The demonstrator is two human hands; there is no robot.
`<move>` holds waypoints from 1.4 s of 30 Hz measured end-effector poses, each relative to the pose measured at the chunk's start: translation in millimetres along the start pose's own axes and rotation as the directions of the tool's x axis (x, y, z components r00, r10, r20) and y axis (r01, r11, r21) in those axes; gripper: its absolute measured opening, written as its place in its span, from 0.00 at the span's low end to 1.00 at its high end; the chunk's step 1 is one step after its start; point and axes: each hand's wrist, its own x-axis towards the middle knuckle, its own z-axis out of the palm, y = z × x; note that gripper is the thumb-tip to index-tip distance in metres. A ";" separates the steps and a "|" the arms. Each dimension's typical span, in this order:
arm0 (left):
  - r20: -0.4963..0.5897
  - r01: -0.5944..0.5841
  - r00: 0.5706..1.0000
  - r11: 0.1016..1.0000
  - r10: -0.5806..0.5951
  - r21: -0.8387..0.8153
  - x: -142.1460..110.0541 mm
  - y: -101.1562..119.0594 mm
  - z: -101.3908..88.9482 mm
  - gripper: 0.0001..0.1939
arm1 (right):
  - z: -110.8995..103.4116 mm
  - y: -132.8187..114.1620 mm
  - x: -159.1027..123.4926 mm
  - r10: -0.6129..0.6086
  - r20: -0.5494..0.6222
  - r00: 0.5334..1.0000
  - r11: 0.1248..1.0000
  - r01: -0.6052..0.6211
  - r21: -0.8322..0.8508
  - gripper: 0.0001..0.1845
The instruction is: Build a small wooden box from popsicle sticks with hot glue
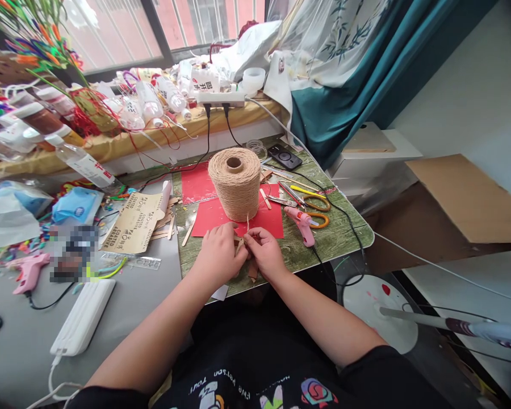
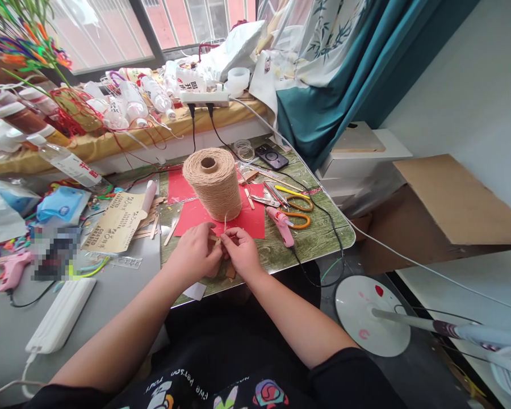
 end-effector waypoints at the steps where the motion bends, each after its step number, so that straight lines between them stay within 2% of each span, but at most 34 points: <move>1: -0.001 0.003 1.000 1.000 -0.003 0.003 0.7 -0.3 0.7 0.20 | -0.2 -0.1 -0.4 0.004 0.003 1.000 1.000 -0.004 -0.001 0.16; 7: 0.017 0.019 1.000 0.999 -0.020 0.041 0.1 3.3 -0.1 0.19 | -1.1 1.2 -2.0 -0.014 -0.006 1.000 0.999 0.013 -0.037 0.16; 15: 0.026 -0.018 1.000 0.998 0.017 0.055 -4.1 5.1 -2.1 0.21 | 0.7 -0.7 -3.6 -0.027 -0.004 1.000 0.998 0.027 -0.052 0.16; 18: 0.080 -0.098 0.992 0.995 0.099 -0.016 -7.0 -2.9 -8.3 0.25 | 0.0 0.2 -4.6 -0.007 0.000 1.000 0.997 0.007 -0.079 0.17; 21: 0.163 -0.201 0.963 0.976 0.213 -0.084 -12.0 -13.7 -18.4 0.31 | -0.4 0.3 -5.8 0.009 -0.003 1.000 0.993 -0.009 -0.117 0.19; 26: 0.231 -0.228 0.938 0.961 0.260 -0.153 -16.5 -24.5 -28.0 0.36 | 0.5 -2.1 -7.5 0.001 0.012 1.000 0.994 0.000 -0.114 0.19; 31: 0.180 -0.214 0.955 0.966 0.238 -0.144 -13.4 -21.0 -21.6 0.28 | 1.7 -3.7 -8.0 0.007 0.004 1.000 0.992 -0.007 -0.124 0.19; 35: 0.171 -0.198 0.961 0.971 0.219 -0.131 -12.5 -17.2 -18.9 0.27 | 1.3 -3.0 -7.4 0.004 0.003 1.000 0.992 -0.003 -0.129 0.19; 38: 0.185 -0.195 0.958 0.970 0.221 -0.148 -11.9 -15.7 -23.5 0.27 | 0.6 -2.4 -7.0 0.003 0.010 1.000 0.991 -0.002 -0.131 0.19; 42: 0.222 -0.110 0.961 0.964 0.165 -0.242 -9.6 -15.4 -33.2 0.18 | 0.2 -2.3 -7.2 0.014 0.011 1.000 0.991 -0.012 -0.130 0.19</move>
